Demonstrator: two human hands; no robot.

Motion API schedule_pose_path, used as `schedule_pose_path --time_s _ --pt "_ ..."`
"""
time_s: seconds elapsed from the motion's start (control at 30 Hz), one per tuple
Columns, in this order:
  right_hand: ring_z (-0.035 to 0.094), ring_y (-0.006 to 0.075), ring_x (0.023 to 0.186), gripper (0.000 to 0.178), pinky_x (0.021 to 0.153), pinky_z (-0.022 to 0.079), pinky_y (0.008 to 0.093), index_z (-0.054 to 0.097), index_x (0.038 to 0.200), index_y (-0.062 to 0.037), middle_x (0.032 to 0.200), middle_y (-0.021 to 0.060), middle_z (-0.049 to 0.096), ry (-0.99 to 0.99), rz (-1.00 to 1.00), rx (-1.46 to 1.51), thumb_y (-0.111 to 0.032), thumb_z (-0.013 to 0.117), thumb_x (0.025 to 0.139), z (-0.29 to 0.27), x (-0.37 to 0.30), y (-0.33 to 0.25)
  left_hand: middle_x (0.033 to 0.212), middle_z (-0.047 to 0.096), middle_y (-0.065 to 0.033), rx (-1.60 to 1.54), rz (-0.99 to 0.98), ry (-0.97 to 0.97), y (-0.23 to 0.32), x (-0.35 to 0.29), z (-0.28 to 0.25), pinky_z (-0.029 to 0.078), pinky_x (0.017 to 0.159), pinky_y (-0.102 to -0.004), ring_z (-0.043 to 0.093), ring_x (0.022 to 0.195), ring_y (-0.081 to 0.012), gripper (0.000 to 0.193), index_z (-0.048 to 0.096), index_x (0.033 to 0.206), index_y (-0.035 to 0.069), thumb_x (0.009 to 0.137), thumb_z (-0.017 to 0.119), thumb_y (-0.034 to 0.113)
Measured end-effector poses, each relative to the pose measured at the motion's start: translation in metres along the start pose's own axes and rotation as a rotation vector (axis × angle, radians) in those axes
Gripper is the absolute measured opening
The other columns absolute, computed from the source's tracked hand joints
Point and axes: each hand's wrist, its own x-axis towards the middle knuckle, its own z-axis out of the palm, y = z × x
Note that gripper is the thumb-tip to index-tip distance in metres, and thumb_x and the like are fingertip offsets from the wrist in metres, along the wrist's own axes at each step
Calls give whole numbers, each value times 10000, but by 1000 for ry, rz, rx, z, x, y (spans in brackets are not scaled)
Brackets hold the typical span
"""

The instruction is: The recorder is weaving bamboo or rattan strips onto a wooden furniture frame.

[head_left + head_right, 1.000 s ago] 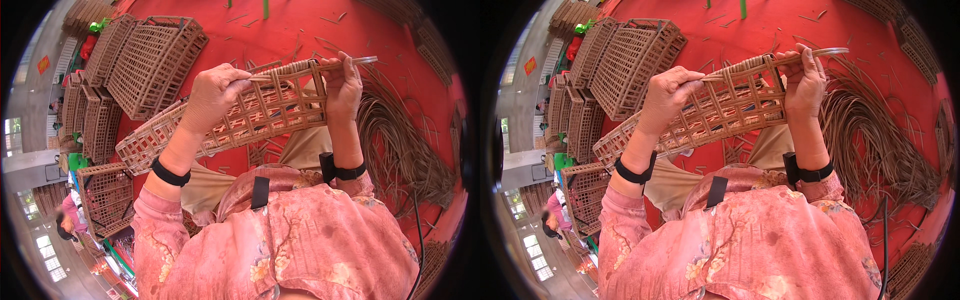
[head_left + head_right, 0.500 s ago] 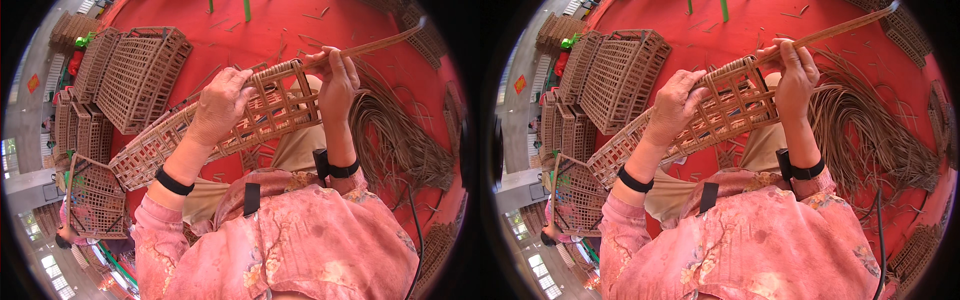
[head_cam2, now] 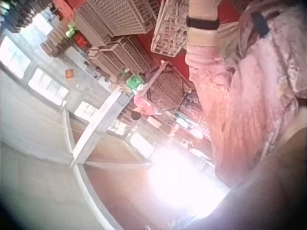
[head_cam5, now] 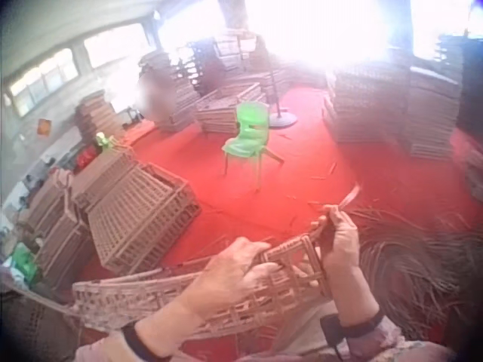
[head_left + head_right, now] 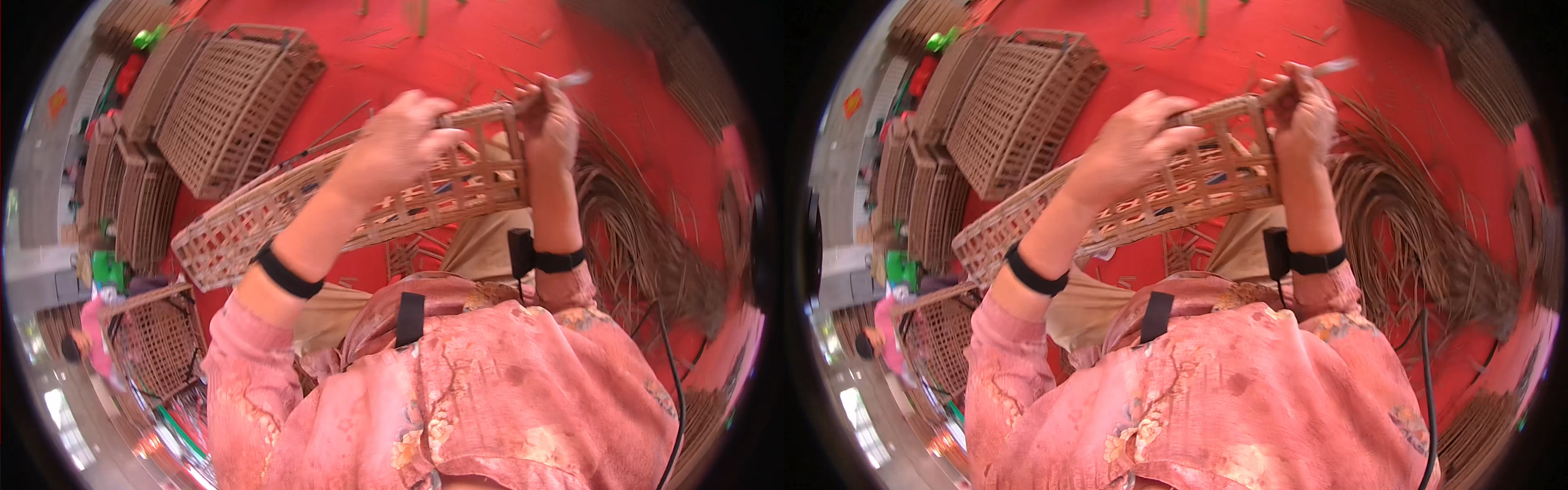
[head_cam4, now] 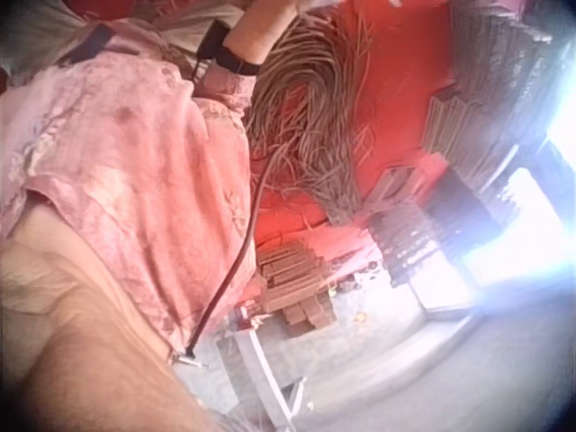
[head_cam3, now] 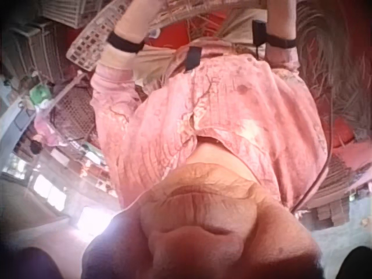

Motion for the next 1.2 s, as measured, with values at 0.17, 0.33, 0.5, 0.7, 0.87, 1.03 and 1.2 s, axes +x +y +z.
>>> schedule_pose_path --time_s 0.17,0.33,0.5,0.7,0.87,1.03,1.2 --pt "674 202 749 202 688 567 354 687 1085 -33 836 68 696 -96 -33 -59 -194 603 997 -41 20 -14 971 667 -175 207 213 -6 17 30 32 545 827 -428 665 953 -355 226 697 976 19 842 693 200" --pt "666 213 798 200 713 566 376 666 1097 -42 853 61 685 -190 55 18 -205 592 1008 -44 22 -7 921 726 -128 465 149 -108 31 33 35 579 736 -407 722 900 -284 198 731 914 50 815 697 218" --pt "647 242 809 229 762 551 407 639 1108 -31 866 74 662 -202 49 13 -232 568 1023 -55 31 -14 901 745 -110 601 295 -191 40 35 37 582 706 -377 736 888 -242 182 746 882 73 785 698 219" --pt "635 163 757 305 701 533 350 666 1036 -34 797 56 646 32 33 -545 -321 562 1028 -1 -20 -26 901 738 -35 486 401 160 -28 23 27 587 758 -360 715 873 -245 138 746 869 98 805 641 159" --pt "548 100 525 291 437 428 225 717 966 -41 733 36 641 -12 -387 -1342 -308 608 1001 26 -68 -82 974 729 -65 412 356 449 -107 -97 -102 582 829 -367 697 924 -245 148 751 941 59 850 655 126" --pt "657 179 839 194 789 530 328 710 1062 -12 930 72 695 -814 -559 -1301 -140 654 926 151 -148 28 1060 723 -80 529 -82 476 -160 -225 -157 536 901 -387 682 980 -253 226 735 1101 73 907 659 159" --pt "639 340 1038 353 893 504 443 645 1199 -48 1071 161 675 -1214 -767 -1493 -256 659 914 193 -161 147 1084 719 -91 240 -102 405 -171 -225 -150 504 943 -402 660 1044 -290 272 713 1151 62 892 680 137"
